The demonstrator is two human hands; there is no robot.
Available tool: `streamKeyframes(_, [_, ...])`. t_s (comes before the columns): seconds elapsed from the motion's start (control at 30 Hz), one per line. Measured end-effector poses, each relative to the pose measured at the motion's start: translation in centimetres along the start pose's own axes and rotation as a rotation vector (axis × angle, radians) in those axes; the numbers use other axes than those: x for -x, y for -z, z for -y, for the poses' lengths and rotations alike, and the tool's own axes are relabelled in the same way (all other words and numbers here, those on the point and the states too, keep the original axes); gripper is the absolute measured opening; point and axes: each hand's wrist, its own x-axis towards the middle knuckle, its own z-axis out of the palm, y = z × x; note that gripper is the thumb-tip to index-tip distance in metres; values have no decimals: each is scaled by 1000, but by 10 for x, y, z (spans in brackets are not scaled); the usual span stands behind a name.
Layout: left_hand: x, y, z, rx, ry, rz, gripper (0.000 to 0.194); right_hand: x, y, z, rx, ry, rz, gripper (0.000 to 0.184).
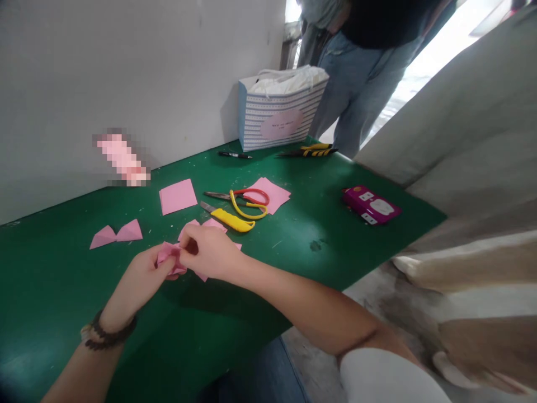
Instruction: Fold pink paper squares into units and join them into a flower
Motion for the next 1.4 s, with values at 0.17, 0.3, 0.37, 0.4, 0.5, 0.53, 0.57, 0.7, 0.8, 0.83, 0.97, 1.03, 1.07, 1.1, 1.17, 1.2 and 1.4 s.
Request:
streamKeyframes(0.17, [0, -2, 1, -24, 38, -29, 23, 1, -4, -4, -53, -59, 53, 8])
streamKeyframes(0.3, [0, -3, 1, -82, 30, -53, 27, 0, -8, -7, -99, -75, 32, 10])
streamKeyframes(0.37, [2, -2, 0, -137, -10, -63, 27, -1, -7, -7, -122, -78, 16, 10])
streamKeyframes(0.4, [3, -1, -1, -151, -37, -55, 27, -2, -6, -7, -135, -83, 5, 11])
streamKeyframes(0.5, [6, 4, -2, -62, -68, 39, 35, -4, -2, -5, -166, -90, -45, 11])
streamKeyframes(0.53, [6, 5, -2, 2, -57, 72, 38, -4, -1, -4, -171, -91, -59, 11])
streamKeyframes(0.57, [7, 6, -2, 67, -41, 93, 41, -4, 0, -4, -176, -90, -66, 10])
streamKeyframes(0.7, [7, 7, 0, 132, -11, 85, 41, -4, 1, -3, -184, -82, -57, 9])
streamKeyframes(0.8, [6, 5, 3, 1, -25, 62, 40, -4, 1, -3, -154, -68, -45, 7])
streamKeyframes(0.83, [6, 4, 4, -46, -37, 45, 40, -4, 1, -3, -138, -65, -48, 8])
streamKeyframes(0.97, [5, 2, 6, -79, -69, 2, 39, -5, 1, -3, -105, -51, -70, 10])
streamKeyframes(1.03, [4, 1, 3, 24, -45, 5, 38, -5, 1, -4, -132, -50, -85, 10])
streamKeyframes(1.07, [4, 1, 1, 87, -27, 13, 38, -5, 2, -4, -151, -51, -99, 10])
streamKeyframes(1.1, [4, 1, -2, 152, -7, 28, 39, -5, 2, -4, -171, -51, -117, 10])
streamKeyframes(1.17, [6, 2, -7, 269, 37, 90, 42, -5, 2, -4, -202, -44, -161, 9])
streamKeyframes(1.2, [7, 3, -9, 316, 58, 132, 44, -6, 3, -5, -210, -37, -181, 9])
streamKeyframes(1.4, [9, 2, -13, 516, 152, 201, 29, -6, 1, -6, -250, 19, -198, 9])
